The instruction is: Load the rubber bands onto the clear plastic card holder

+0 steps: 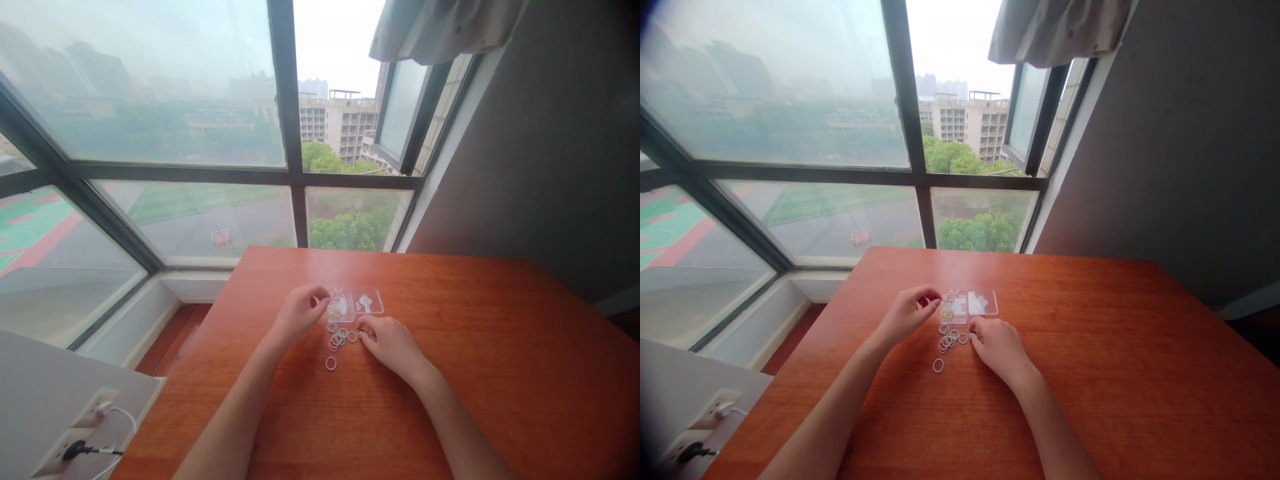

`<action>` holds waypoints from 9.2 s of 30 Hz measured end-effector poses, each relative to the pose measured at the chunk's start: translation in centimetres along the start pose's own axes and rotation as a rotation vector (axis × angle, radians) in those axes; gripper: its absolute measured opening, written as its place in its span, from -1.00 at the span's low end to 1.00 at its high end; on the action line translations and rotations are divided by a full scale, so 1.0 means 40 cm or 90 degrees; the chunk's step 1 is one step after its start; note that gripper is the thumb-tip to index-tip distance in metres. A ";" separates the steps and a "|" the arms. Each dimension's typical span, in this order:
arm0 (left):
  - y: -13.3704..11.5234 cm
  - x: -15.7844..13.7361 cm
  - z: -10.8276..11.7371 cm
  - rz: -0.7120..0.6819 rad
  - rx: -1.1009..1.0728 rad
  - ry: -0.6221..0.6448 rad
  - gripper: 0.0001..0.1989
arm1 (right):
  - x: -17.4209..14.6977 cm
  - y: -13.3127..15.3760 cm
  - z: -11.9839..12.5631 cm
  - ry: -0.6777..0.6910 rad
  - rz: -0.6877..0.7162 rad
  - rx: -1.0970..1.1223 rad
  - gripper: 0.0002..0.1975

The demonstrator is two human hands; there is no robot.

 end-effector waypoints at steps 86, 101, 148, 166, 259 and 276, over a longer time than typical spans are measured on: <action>-0.046 0.011 -0.052 -0.035 0.001 -0.090 -0.91 | 0.007 -0.019 0.039 -0.085 0.006 0.250 -0.82; 0.023 0.021 -0.046 0.032 0.114 -0.095 -0.88 | -0.005 -0.017 0.013 0.036 0.012 0.099 -0.84; -0.068 -0.007 -0.083 -0.044 -0.058 0.039 -0.84 | -0.003 -0.008 0.061 -0.165 0.039 0.189 -0.85; -0.066 -0.007 -0.088 -0.044 -0.117 0.030 -0.88 | -0.026 0.015 0.097 -0.271 0.076 0.133 -0.82; -0.100 -0.012 -0.129 -0.031 -0.206 0.119 -0.88 | -0.037 0.028 0.112 -0.311 0.102 0.136 -0.80; -0.006 0.006 -0.015 0.018 -0.116 -0.116 -0.81 | -0.032 0.022 0.108 -0.304 0.089 0.113 -0.80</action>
Point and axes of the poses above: each hand's wrist, its own x-axis towards the middle knuckle, its own z-axis out of the back of the hand, y = z × x, the point moved 9 cm from there along x, towards the middle knuckle, and after that the axes turned 2 degrees about y, right-handed, at the moved point
